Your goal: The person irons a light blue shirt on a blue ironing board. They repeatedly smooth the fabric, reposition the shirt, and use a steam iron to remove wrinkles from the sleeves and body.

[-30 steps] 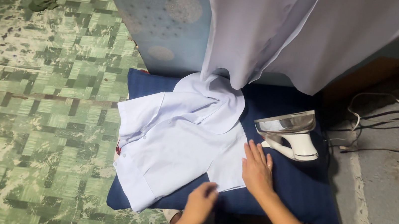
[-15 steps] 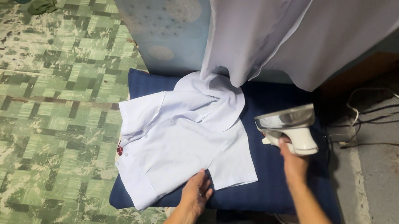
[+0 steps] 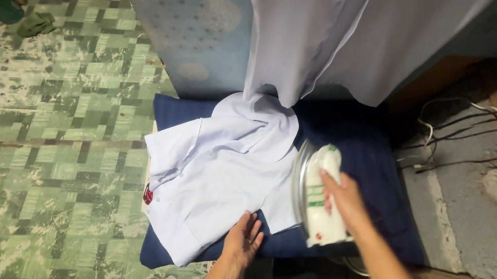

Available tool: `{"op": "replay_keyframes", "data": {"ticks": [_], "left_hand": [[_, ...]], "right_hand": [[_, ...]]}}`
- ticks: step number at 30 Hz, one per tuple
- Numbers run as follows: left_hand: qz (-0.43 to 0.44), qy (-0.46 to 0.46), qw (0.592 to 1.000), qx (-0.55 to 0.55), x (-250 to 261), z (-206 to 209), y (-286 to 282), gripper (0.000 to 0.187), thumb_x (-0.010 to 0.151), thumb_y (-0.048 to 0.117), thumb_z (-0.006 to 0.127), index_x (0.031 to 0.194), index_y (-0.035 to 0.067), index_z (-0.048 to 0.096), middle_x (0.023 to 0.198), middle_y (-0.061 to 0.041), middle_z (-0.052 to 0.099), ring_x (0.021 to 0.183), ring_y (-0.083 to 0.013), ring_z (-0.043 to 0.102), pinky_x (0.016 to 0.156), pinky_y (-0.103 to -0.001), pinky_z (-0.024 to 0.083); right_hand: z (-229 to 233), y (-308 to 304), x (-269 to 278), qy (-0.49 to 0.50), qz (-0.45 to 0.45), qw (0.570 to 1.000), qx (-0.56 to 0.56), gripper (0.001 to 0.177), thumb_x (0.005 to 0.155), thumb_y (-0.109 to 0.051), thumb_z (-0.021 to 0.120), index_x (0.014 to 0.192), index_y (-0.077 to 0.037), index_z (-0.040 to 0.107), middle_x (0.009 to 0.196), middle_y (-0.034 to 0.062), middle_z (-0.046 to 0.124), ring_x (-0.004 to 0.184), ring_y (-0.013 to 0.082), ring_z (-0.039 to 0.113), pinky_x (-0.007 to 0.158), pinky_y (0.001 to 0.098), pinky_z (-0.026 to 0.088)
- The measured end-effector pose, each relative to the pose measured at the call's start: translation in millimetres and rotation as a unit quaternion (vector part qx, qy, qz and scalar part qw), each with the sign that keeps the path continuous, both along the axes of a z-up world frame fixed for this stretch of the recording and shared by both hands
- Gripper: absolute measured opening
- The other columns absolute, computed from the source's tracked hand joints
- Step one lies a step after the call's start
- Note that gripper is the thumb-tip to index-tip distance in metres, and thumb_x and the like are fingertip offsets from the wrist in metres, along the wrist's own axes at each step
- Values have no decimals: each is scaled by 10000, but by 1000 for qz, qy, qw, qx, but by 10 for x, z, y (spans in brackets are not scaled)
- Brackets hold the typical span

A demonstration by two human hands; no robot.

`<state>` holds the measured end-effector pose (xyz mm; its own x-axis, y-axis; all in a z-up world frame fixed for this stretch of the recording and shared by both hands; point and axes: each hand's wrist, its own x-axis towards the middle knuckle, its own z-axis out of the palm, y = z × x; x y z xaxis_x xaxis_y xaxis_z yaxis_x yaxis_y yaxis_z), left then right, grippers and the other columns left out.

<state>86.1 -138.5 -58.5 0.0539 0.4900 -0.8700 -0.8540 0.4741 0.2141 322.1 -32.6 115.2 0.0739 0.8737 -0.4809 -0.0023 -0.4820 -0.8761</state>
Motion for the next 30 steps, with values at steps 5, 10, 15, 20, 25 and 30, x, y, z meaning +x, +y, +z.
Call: {"op": "replay_keyframes", "data": {"ticks": [5,10,15,20,25,30], "left_hand": [[52,-4,999,8,-183,10,-75,412,901,271,754,1263,102,653,1208,-19,666,1056,-162,651,833,-352,521],[70,53,995,-43,-508,168,-241,500,868,320,786,1267,86,597,1188,-50,638,1042,-189,685,813,-367,550],[68,192,977,-58,-968,263,-698,644,818,381,799,1342,86,568,1132,-110,602,993,-236,651,710,-378,524],[87,293,952,-24,-1457,159,-903,656,821,218,765,1399,85,483,1194,-114,641,1040,-253,639,767,-401,560],[2,551,832,59,-1595,249,-866,734,763,18,727,1431,80,430,1253,-168,604,1098,-291,632,901,-372,524],[-169,577,745,290,-1420,1515,-388,342,889,79,668,1228,36,690,1164,-97,727,1072,-187,659,954,-312,502]], "right_hand": [[-298,-345,-205,124,-41,988,-85,167,919,-212,649,957,-66,576,706,15,530,502,103,478,444,273,405],[-270,-340,-373,124,-92,987,-36,204,932,-241,649,967,-76,533,716,27,534,512,118,483,442,291,406],[-225,-108,-524,143,-142,979,-12,230,960,-293,607,1038,-109,493,689,25,470,458,117,393,400,294,347],[-253,-293,-851,156,-157,975,-14,241,986,-312,569,1089,-120,466,686,24,457,447,115,394,387,298,356],[-266,-788,-1140,146,-151,977,-22,237,979,-320,548,1102,-123,500,669,33,460,419,119,384,357,299,326],[-390,-600,-1101,61,-178,982,5,255,993,-318,550,1058,-76,497,674,55,466,400,139,389,336,323,333]]}}
